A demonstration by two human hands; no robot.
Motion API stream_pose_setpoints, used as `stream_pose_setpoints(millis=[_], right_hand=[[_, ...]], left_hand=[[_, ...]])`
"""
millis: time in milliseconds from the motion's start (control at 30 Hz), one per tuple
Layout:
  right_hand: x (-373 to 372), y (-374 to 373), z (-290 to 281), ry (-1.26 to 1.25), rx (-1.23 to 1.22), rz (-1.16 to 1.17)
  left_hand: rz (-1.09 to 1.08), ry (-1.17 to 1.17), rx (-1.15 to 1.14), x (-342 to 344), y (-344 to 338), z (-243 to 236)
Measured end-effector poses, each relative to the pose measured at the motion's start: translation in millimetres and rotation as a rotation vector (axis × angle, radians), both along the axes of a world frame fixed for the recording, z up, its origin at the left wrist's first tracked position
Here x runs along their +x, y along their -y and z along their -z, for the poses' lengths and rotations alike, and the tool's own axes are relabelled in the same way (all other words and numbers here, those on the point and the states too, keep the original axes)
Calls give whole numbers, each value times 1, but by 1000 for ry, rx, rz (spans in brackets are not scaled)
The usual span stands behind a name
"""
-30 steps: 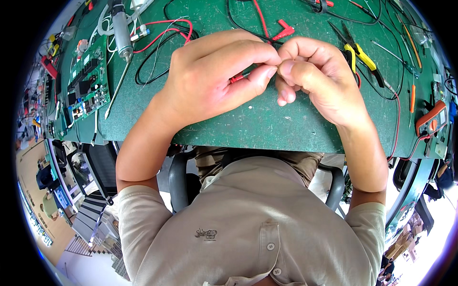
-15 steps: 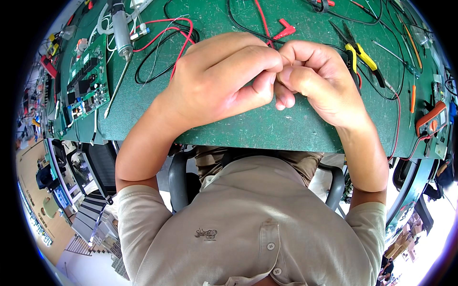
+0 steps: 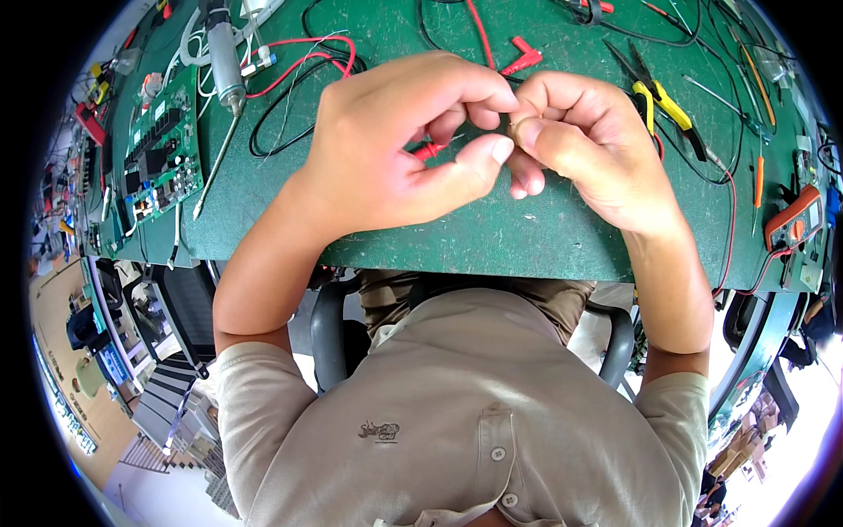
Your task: The person uses a soldering iron and pliers to join wires and components on a workbench.
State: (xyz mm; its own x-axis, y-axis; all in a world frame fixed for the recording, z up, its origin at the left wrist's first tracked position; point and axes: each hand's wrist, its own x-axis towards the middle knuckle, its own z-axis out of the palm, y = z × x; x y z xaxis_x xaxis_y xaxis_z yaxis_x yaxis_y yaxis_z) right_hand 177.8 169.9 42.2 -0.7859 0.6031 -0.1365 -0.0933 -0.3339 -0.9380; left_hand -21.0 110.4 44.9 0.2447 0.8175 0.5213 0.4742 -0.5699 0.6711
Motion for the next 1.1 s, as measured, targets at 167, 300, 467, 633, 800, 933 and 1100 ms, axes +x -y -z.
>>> stream_pose_setpoints(millis=[167,300,467,633,800,933,1100], right_hand=[[2,-2,4,-10,109,4],[1,-1,1,-11,144,41],[-3,3,0,-37,182,108],[-6,9,4,-52,302,197],[-5,9,6,-22,366,225],[-5,7,8,-54,365,213],[-3,4,9,-49,337,191]], left_hand=[[42,-48,18,-4,-2,0],[49,1,-43,-6,-2,1],[35,151,-215,-3,3,3],[8,149,-233,0,2,2],[4,173,-379,-1,4,-3],[42,177,-366,-3,3,1],[52,178,-316,-3,3,2]])
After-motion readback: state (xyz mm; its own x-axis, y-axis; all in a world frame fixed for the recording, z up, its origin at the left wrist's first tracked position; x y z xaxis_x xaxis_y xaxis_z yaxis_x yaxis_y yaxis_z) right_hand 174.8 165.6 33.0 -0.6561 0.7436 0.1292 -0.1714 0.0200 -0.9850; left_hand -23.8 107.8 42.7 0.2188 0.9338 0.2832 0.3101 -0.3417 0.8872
